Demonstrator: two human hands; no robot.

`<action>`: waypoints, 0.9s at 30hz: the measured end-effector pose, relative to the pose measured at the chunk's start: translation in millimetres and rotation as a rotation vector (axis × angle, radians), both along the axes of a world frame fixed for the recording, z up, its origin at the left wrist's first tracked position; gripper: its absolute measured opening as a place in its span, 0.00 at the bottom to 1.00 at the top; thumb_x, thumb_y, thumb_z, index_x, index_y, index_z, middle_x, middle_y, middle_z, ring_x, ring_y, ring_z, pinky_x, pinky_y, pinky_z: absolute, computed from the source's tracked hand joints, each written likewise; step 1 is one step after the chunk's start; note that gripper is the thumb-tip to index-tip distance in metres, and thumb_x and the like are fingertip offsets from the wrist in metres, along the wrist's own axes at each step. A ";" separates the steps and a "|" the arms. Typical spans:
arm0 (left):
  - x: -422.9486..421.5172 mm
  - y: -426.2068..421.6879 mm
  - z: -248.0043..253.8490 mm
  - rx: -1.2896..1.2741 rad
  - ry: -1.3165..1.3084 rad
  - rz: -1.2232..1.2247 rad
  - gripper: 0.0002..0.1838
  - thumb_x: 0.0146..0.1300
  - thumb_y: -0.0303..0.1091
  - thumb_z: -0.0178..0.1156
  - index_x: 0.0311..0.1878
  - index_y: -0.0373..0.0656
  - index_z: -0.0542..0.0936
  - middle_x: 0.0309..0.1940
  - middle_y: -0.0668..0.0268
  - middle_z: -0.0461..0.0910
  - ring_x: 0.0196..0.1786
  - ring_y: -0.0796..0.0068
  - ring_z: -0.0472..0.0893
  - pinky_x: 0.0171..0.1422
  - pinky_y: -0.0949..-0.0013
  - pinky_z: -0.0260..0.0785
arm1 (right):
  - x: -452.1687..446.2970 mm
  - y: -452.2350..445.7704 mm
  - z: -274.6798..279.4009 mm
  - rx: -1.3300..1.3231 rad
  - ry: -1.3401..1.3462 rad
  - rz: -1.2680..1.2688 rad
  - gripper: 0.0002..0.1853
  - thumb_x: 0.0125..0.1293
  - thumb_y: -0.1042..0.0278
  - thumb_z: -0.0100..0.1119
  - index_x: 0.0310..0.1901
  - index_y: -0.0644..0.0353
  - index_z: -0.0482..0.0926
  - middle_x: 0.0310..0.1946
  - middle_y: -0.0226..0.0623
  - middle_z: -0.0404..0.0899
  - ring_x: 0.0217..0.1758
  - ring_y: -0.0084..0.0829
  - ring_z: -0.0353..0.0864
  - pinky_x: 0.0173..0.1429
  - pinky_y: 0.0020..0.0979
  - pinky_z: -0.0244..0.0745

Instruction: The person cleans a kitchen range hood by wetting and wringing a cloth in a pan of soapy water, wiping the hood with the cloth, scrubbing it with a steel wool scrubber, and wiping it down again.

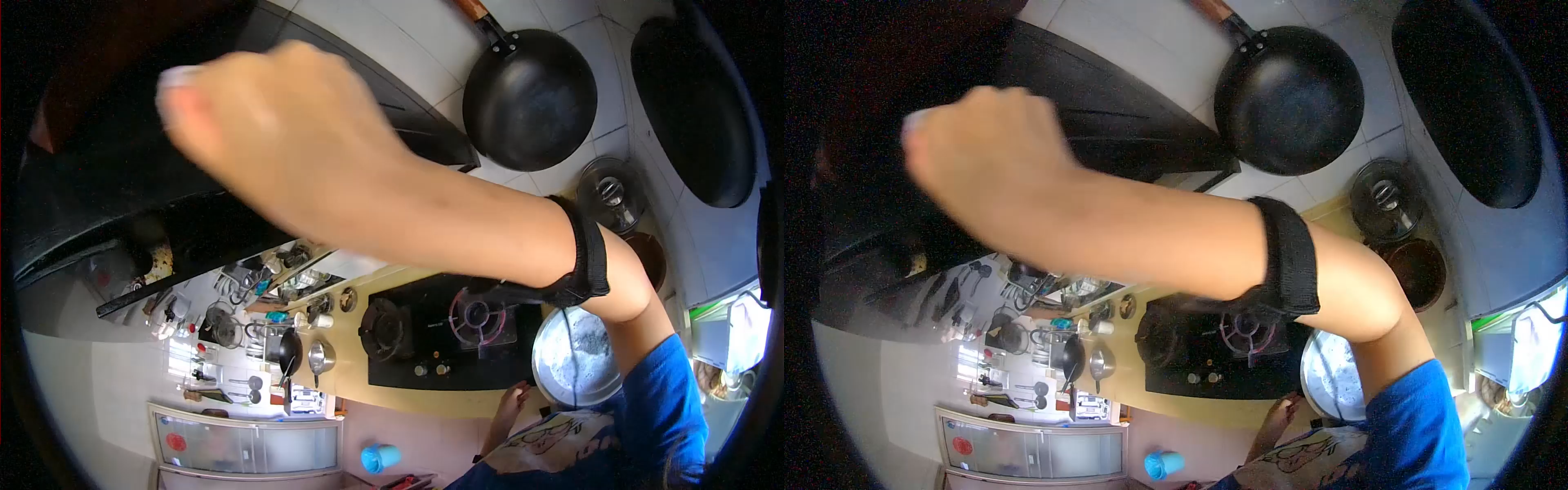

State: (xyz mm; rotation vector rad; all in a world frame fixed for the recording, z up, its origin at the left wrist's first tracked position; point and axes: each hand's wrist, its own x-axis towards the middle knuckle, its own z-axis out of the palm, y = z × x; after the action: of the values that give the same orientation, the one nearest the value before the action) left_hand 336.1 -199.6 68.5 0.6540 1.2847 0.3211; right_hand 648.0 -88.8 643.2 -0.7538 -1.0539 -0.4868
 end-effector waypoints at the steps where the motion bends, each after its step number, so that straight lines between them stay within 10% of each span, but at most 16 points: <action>1: -0.9 0.6 1.4 0.004 0.003 -0.003 0.21 0.66 0.35 0.48 0.60 0.41 0.69 0.46 0.68 0.77 0.37 0.82 0.74 0.35 0.77 0.66 | -7.4 -2.5 13.6 0.074 0.015 0.066 0.11 0.59 0.64 0.54 0.23 0.59 0.79 0.20 0.49 0.79 0.20 0.45 0.81 0.27 0.43 0.77; 27: -27.9 -9.1 -10.3 0.023 -0.005 -0.086 0.21 0.64 0.34 0.48 0.60 0.42 0.70 0.48 0.69 0.79 0.34 0.85 0.75 0.33 0.81 0.65 | 44.8 49.4 -130.4 -0.753 0.080 -0.299 0.15 0.70 0.56 0.45 0.39 0.58 0.76 0.19 0.47 0.79 0.23 0.49 0.80 0.29 0.43 0.77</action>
State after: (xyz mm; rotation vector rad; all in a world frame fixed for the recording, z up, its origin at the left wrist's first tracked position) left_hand 308.1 -208.7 58.2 0.7253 1.2463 0.2669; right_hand 692.8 -39.4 512.8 -1.5993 -1.0532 -0.2978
